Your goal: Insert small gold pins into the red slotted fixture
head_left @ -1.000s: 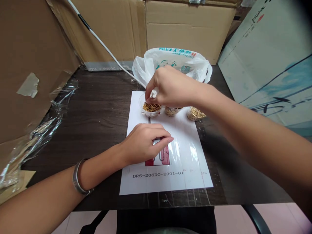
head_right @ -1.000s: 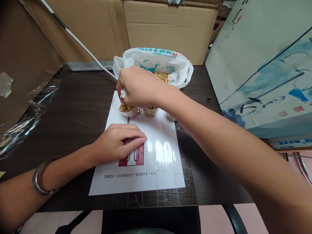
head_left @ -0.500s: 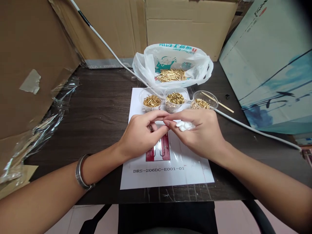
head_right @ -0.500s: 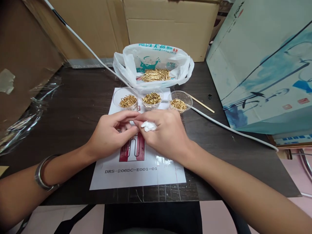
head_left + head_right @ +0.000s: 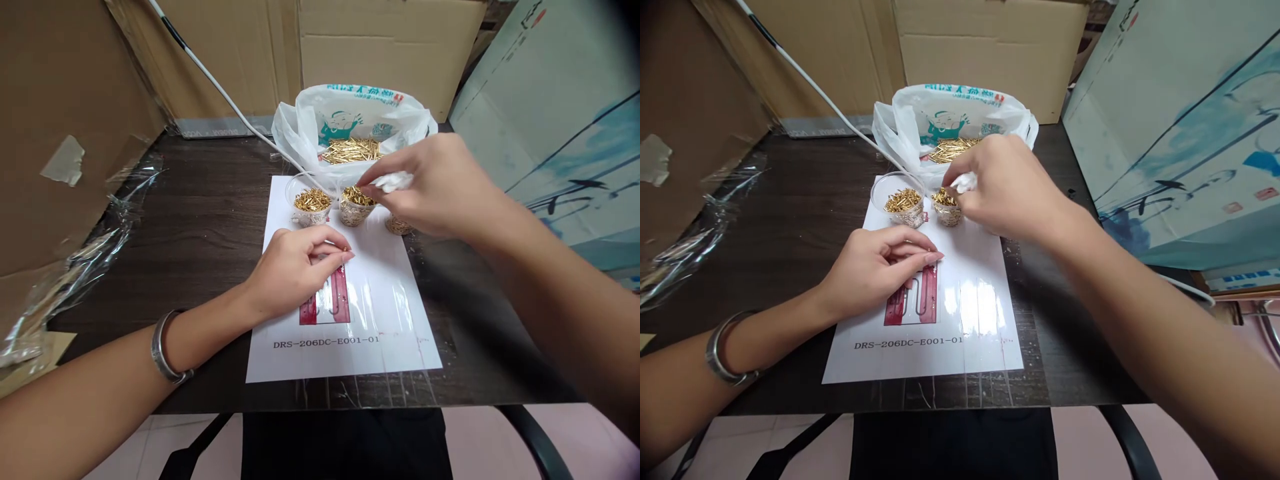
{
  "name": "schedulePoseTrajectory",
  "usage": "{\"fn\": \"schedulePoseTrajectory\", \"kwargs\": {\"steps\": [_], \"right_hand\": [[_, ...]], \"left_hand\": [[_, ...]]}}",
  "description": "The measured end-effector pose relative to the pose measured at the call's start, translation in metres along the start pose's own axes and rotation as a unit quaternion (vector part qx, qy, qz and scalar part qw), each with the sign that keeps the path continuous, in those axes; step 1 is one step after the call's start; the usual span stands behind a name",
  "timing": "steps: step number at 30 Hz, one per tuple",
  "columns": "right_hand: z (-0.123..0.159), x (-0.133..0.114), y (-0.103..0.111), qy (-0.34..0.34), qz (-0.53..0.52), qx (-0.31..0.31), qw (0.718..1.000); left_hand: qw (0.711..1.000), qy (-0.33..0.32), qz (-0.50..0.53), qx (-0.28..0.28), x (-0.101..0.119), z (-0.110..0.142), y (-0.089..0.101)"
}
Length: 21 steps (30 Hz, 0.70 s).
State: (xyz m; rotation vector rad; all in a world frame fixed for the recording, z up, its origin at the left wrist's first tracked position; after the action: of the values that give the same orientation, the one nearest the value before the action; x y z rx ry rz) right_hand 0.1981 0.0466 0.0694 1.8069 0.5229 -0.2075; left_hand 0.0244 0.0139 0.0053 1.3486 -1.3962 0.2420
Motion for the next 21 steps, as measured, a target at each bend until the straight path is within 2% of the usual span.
{"fn": "schedulePoseTrajectory", "kwargs": {"steps": [3, 5, 9, 13, 21], "right_hand": [[-0.027, 0.007, -0.014, 0.001, 0.038, -0.075, 0.996], [-0.035, 0.006, -0.022, 0.014, 0.043, -0.103, 0.994], [-0.035, 0.003, -0.025, 0.022, 0.043, -0.088, 0.995], [-0.031, 0.005, -0.022, 0.009, 0.037, -0.086, 0.996], [-0.035, -0.002, -0.023, 0.035, 0.072, -0.111, 0.991]], "left_hand": [[0.998, -0.039, -0.045, -0.022, 0.002, 0.000, 0.000], [0.995, -0.064, -0.073, -0.025, 0.003, 0.001, 0.001], [0.991, -0.079, -0.099, -0.035, 0.004, 0.001, 0.001], [0.991, -0.061, -0.114, -0.032, 0.002, 0.001, 0.002], [0.995, -0.026, -0.088, -0.049, -0.002, -0.001, 0.000]]}}
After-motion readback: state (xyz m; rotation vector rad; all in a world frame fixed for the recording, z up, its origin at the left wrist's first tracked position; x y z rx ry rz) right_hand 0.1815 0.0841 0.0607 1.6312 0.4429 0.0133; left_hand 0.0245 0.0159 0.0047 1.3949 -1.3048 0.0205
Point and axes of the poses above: each hand's wrist, its own z-axis away from the middle knuckle, its own y-axis out of the back of the hand, x = y × z, the point moved 4 cm from there along -z, towards the middle knuckle, and after that the axes turned 15 degrees about -y, right-handed, at the moved point
